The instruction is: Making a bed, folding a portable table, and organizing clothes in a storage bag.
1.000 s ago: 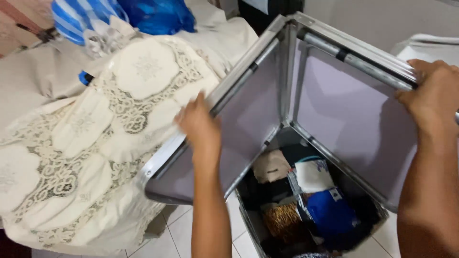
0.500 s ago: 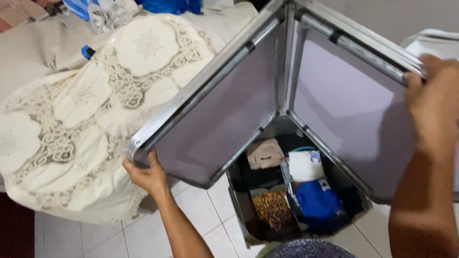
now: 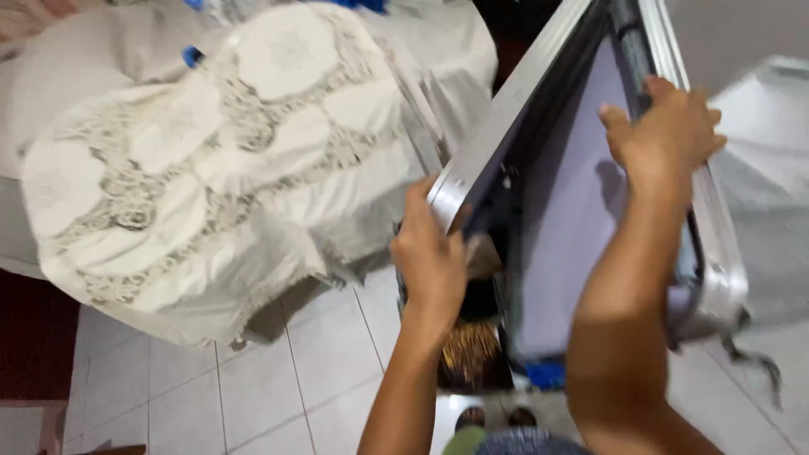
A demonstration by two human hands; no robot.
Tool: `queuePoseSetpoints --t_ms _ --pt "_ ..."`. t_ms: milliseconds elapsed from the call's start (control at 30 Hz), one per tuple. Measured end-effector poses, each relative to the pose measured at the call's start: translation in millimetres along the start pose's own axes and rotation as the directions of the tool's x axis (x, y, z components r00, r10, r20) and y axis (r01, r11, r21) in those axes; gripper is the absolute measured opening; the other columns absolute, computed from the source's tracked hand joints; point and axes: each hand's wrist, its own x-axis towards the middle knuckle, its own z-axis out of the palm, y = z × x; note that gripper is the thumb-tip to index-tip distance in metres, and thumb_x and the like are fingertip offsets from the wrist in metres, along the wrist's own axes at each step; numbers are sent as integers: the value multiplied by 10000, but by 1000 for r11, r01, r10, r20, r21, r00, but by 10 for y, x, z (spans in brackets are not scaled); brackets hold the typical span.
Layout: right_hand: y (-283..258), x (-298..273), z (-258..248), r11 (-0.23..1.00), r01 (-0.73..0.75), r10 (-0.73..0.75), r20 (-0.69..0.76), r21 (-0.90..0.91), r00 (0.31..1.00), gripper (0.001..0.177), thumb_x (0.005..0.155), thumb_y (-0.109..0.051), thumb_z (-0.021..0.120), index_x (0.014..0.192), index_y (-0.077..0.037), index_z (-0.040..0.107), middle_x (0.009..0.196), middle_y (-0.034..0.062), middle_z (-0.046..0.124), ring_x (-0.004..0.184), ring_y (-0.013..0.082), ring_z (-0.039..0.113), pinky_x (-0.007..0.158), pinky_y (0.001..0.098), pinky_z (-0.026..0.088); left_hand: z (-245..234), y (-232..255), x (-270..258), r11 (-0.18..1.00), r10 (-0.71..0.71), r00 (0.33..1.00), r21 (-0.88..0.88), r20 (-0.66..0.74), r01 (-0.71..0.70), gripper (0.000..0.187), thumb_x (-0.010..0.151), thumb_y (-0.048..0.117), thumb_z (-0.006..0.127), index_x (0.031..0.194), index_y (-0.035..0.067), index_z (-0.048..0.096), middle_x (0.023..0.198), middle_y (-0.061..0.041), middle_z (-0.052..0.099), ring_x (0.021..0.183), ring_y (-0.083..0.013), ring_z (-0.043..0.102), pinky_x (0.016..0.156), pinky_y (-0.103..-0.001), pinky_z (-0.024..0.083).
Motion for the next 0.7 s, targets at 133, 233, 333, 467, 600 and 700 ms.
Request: queuePoseSetpoints --t_ms 133,233,333,467,600,700 --pt "192 -200 -57 978 -195 191 61 70 980 592 854 -423 888 1329 -131 687 1258 222 618 1207 467 503 1021 679 306 -58 185 -162 986 167 985 -28 35 -166 669 843 -35 760 1440 84 484 1252 -188 686 991 -372 734 806 -426 600" --pt "250 -97 -22 938 -332 333 4 100 943 550 850 -402 864 1326 -193 684 1266 133 654 1240 374 540 1084 638 317 9 241 -137 978 200 977 -68 76 -195 769 831 -102 711 1510 156 457 1372 -171 649 947 -334 761 767 -386 635" --pt "293 -123 -18 931 -347 354 -48 114 934 607 772 -271 862 1324 -150 639 1278 169 616 1203 410 559 1011 701 340 14 280 -204 975 219 965 -58 147 -212 837 789 -159 679 1514 202 470 1444 -165 619 919 -311 770 751 -370 644" --pt "481 -136 77 925 -376 376 23 49 926 623 823 -274 857 1376 -117 617 1214 161 681 1163 338 626 1050 671 338 -18 319 -354 961 276 945 -68 176 -269 879 727 -155 689 1515 164 465 1467 -212 568 1018 -367 731 789 -405 622" --pt "671 -198 -16 897 -407 401 68 172 913 621 852 -313 806 1413 -137 607 1279 182 676 1042 302 726 1032 566 481 59 271 -576 940 337 921 -133 196 -315 832 762 -165 641 1527 106 455 1489 -235 567 1132 -387 713 860 -410 619" --pt "853 -302 -136 903 -362 351 88 231 932 640 1029 -510 730 1466 -61 603 1297 290 671 1116 373 698 1022 518 565 209 199 -795 914 402 896 -135 187 -382 737 846 -144 649 1520 112 498 1492 -212 582 1222 -364 700 945 -397 612"
